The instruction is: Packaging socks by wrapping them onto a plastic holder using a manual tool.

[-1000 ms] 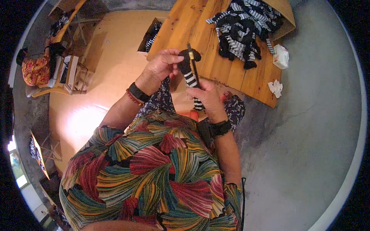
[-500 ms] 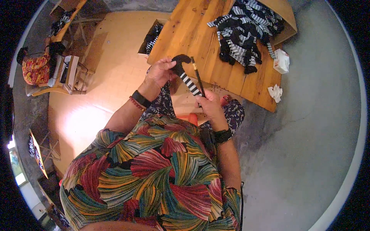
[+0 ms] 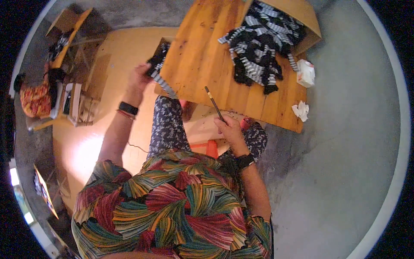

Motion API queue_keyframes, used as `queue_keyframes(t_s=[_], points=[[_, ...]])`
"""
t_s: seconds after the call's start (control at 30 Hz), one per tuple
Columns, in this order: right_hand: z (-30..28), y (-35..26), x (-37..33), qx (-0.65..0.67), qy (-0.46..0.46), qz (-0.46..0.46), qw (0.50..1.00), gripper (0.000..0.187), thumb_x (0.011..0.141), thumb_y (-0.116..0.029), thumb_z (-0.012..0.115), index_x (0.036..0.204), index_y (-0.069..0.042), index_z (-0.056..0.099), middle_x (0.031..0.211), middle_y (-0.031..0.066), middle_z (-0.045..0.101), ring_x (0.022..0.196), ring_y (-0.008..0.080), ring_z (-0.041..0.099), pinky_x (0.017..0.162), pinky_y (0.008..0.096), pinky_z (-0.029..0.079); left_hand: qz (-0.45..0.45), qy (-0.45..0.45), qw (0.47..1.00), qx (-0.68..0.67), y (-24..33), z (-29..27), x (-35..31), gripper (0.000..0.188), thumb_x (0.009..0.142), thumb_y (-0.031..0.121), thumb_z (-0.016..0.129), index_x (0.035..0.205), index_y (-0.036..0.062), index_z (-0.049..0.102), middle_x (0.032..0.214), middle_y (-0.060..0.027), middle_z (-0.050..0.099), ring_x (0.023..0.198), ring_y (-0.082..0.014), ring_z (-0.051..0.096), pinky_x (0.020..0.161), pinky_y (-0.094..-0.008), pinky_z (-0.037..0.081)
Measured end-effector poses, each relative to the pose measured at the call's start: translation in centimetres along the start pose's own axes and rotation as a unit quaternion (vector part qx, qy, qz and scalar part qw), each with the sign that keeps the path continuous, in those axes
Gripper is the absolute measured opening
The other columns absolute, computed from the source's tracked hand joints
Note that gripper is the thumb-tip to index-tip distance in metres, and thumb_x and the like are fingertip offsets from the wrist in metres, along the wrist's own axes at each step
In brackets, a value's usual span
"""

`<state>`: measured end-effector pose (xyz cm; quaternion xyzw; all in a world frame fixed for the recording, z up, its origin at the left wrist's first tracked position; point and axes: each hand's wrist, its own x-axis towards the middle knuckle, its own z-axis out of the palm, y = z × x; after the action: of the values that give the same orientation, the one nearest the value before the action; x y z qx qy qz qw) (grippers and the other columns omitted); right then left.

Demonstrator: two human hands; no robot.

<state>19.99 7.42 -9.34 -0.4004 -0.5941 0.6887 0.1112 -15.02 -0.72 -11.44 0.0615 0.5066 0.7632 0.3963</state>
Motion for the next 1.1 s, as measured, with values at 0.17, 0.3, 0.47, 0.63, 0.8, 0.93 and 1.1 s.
queue_keyframes(t_s=[0.17,0.3,0.47,0.63,0.8,0.93,1.1], points=[[-2.8,1.4,1.0,0.006,0.028,-0.02,0.999,0.018,0.082,-0.018,0.054,0.091,-0.002,0.056,0.057,-0.0017,0.047,0.044,0.0056,0.044,0.038,0.0184,0.035,0.093,0.057,0.958,0.266,6.8,1.1,7.7,0.031,0.074,0.012,0.062,0.103,0.006,0.05,0.078,-0.0035,0.057,0.065,-0.0133,0.055,0.059,-0.0247,0.047],[-4.8,2.0,2.0,0.064,0.071,-0.017,0.995,0.016,0.082,-0.018,0.054,0.088,-0.004,0.056,0.057,-0.0023,0.048,0.043,0.005,0.043,0.037,0.0183,0.034,0.262,0.134,0.843,0.45,5.9,1.2,12.9,0.056,0.068,0.01,0.067,0.117,0.0029,0.04,0.087,-0.0099,0.057,0.067,-0.0175,0.055,0.058,-0.0302,0.046],[-7.9,1.8,3.7,0.189,0.198,0.023,0.962,0.01,0.081,-0.016,0.056,0.079,-0.006,0.056,0.054,-0.0057,0.043,0.042,0.0024,0.037,0.036,0.0182,0.028,0.325,-0.102,0.799,0.495,-4.6,9.5,11.2,0.024,0.068,0.008,0.061,0.091,0.002,0.059,0.073,-0.0091,0.06,0.065,-0.0207,0.058,0.061,-0.0297,0.047],[-9.8,1.5,3.8,0.179,0.228,0.038,0.956,0.009,0.081,-0.016,0.056,0.078,-0.007,0.055,0.053,-0.0052,0.043,0.04,0.0032,0.037,0.035,0.0188,0.028,0.421,-0.307,0.687,0.507,-15.0,21.1,5.2,0.023,0.061,0.01,0.061,0.084,0.0097,0.06,0.091,-0.0114,0.054,0.096,-0.032,0.049,0.075,-0.0408,0.041],[-10.3,2.8,3.3,0.207,0.233,0.055,0.948,0.008,0.081,-0.016,0.056,0.079,-0.008,0.055,0.052,-0.0047,0.043,0.04,0.0041,0.038,0.035,0.0196,0.031,0.502,-0.257,0.569,0.599,-19.3,24.6,5.0,0.019,0.059,0.009,0.058,0.077,0.0135,0.062,0.088,-0.0097,0.053,0.098,-0.0328,0.046,0.073,-0.0447,0.037],[-10.9,1.5,1.9,0.25,0.217,0.052,0.942,0.008,0.082,-0.015,0.055,0.08,-0.007,0.054,0.054,-0.0047,0.044,0.042,0.0046,0.039,0.037,0.0196,0.032,0.532,-0.248,0.559,0.585,-18.5,24.3,6.2,0.011,0.061,0.012,0.056,0.07,0.0145,0.061,0.08,-0.0051,0.055,0.098,-0.0313,0.046,0.074,-0.0448,0.035],[-11.6,3.0,1.7,0.179,0.218,0.047,0.958,0.007,0.081,-0.014,0.054,0.08,-0.007,0.055,0.058,-0.0047,0.046,0.047,0.0041,0.04,0.042,0.0178,0.031,0.415,-0.329,0.648,0.547,-12.9,24.2,5.9,0.01,0.068,0.019,0.061,0.065,0.0096,0.057,0.068,-0.0067,0.056,0.063,-0.0253,0.056,0.054,-0.0398,0.043]])
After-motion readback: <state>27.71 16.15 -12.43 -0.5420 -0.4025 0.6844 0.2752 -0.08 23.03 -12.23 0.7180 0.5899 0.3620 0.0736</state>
